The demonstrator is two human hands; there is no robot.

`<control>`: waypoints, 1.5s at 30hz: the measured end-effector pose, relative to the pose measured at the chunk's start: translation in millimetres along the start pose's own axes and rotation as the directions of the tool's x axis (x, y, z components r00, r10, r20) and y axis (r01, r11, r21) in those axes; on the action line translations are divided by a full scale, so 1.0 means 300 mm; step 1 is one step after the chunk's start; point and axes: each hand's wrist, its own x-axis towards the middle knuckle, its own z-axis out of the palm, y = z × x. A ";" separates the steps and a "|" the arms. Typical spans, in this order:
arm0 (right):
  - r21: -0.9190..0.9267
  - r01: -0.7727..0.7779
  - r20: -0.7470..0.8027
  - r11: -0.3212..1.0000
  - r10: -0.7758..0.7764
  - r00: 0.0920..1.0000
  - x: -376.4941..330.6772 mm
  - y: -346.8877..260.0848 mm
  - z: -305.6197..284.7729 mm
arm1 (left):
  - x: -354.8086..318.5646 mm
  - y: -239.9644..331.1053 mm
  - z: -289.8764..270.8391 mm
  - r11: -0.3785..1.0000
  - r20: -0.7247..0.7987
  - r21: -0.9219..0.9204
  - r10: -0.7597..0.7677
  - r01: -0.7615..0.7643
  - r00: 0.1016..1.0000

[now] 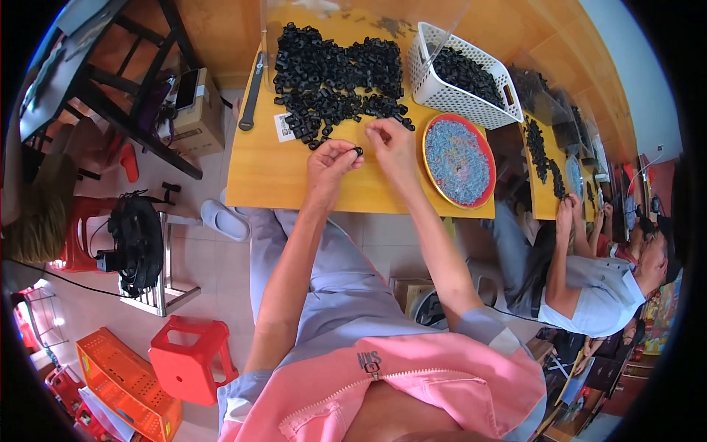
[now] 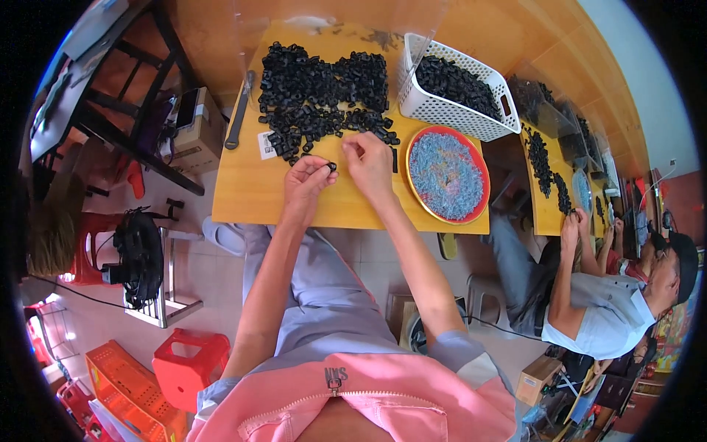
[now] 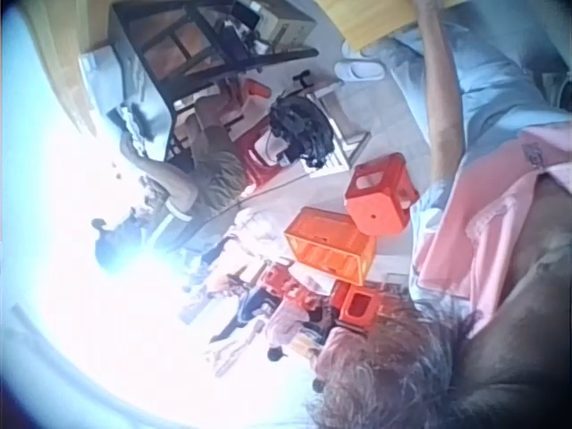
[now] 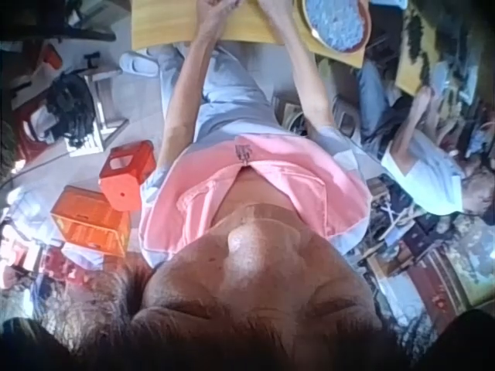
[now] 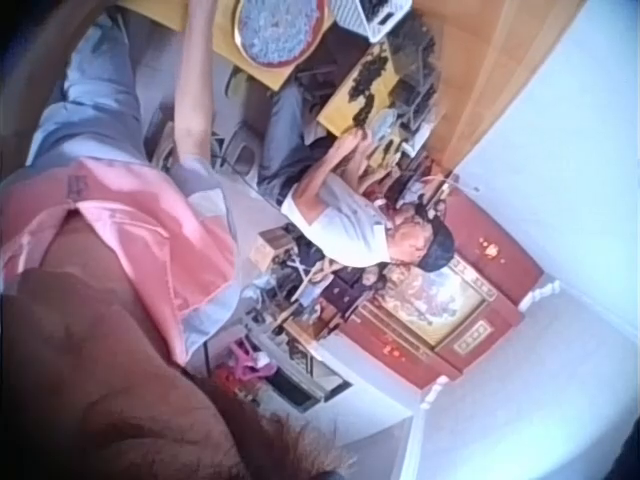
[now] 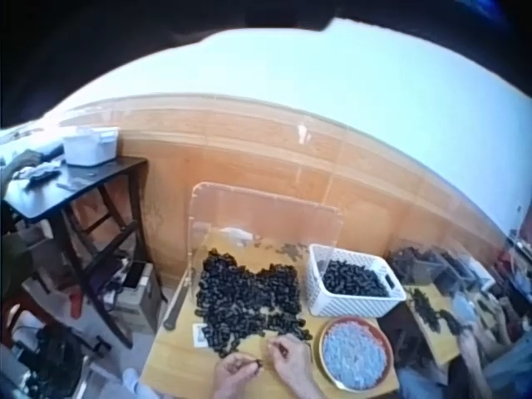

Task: The person repeatedly takes small components from a plate and black plastic pieces from the table, then inserts the small components into the black plastic pieces by hand.

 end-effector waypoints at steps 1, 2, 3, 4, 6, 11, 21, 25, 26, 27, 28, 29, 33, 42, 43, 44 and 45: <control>-0.002 0.005 -0.004 1.000 -0.005 1.000 0.028 0.042 0.022 | 0.005 -0.006 0.001 1.000 0.000 -0.012 -0.011 0.011 1.000; -0.141 -0.001 -0.034 0.990 -0.004 0.999 0.052 0.078 0.053 | 0.007 -0.008 -0.005 1.000 -0.005 -0.021 -0.020 0.020 1.000; -0.274 -0.008 -0.058 0.962 -0.008 0.998 0.071 0.075 0.075 | 0.007 -0.009 -0.009 1.000 -0.011 -0.018 -0.010 0.010 1.000; -0.268 0.001 -0.053 0.963 -0.015 0.998 0.082 0.073 0.087 | 0.008 -0.013 -0.008 1.000 -0.013 -0.014 -0.015 0.015 1.000; -0.400 -0.091 -0.062 0.912 0.071 0.995 0.095 0.064 0.111 | 0.008 -0.017 -0.007 1.000 -0.023 -0.011 -0.015 0.014 1.000; -0.404 -0.038 -0.026 0.914 0.029 0.999 0.095 0.062 0.112 | 0.004 -0.015 -0.001 0.999 -0.016 -0.046 -0.024 0.023 1.000; 0.444 -0.370 0.136 0.816 0.346 0.928 -0.081 -0.070 -0.084 | 0.004 -0.015 -0.016 0.999 -0.040 -0.032 -0.025 0.024 0.999; 0.462 -0.357 0.177 0.812 0.310 0.934 -0.115 -0.096 -0.116 | 0.006 -0.022 -0.009 1.000 -0.003 -0.010 -0.015 0.015 1.000; 0.465 -0.336 0.167 0.819 0.292 0.942 -0.118 -0.101 -0.114 | 0.005 -0.023 -0.007 1.000 0.006 0.011 -0.013 0.013 1.000; 0.468 -0.338 0.164 0.816 0.296 0.941 -0.120 -0.097 -0.112 | 0.003 -0.022 -0.004 1.000 0.007 0.015 -0.018 0.018 1.000; 0.443 -0.328 0.170 0.834 0.281 0.944 -0.119 -0.091 -0.109 | 0.001 -0.021 -0.001 0.999 0.011 0.028 -0.017 0.016 1.000; 0.416 -0.318 0.177 0.852 0.267 0.947 -0.119 -0.086 -0.107 | -0.001 -0.020 0.003 0.999 0.014 0.042 -0.015 0.015 1.000; 0.368 -0.307 0.175 0.878 0.259 0.950 -0.124 -0.084 -0.091 | -0.003 -0.022 0.000 0.997 0.033 0.080 -0.013 0.011 0.999; 0.087 -0.155 0.137 0.984 0.142 0.980 -0.124 -0.082 -0.090 | -0.008 -0.024 0.006 0.988 0.019 0.156 0.013 -0.016 1.000; 0.048 -0.124 0.139 0.991 0.116 0.983 -0.121 -0.072 -0.093 | -0.009 -0.022 0.009 0.980 0.029 0.201 0.007 -0.012 1.000; 0.009 -0.092 0.143 0.996 0.090 0.986 -0.121 -0.065 -0.095 | -0.011 -0.020 0.012 0.969 0.038 0.246 0.000 -0.010 0.999; 0.007 -0.094 0.143 0.996 0.092 0.985 -0.123 -0.061 -0.097 | -0.011 -0.020 0.013 0.970 0.037 0.244 -0.001 -0.008 0.999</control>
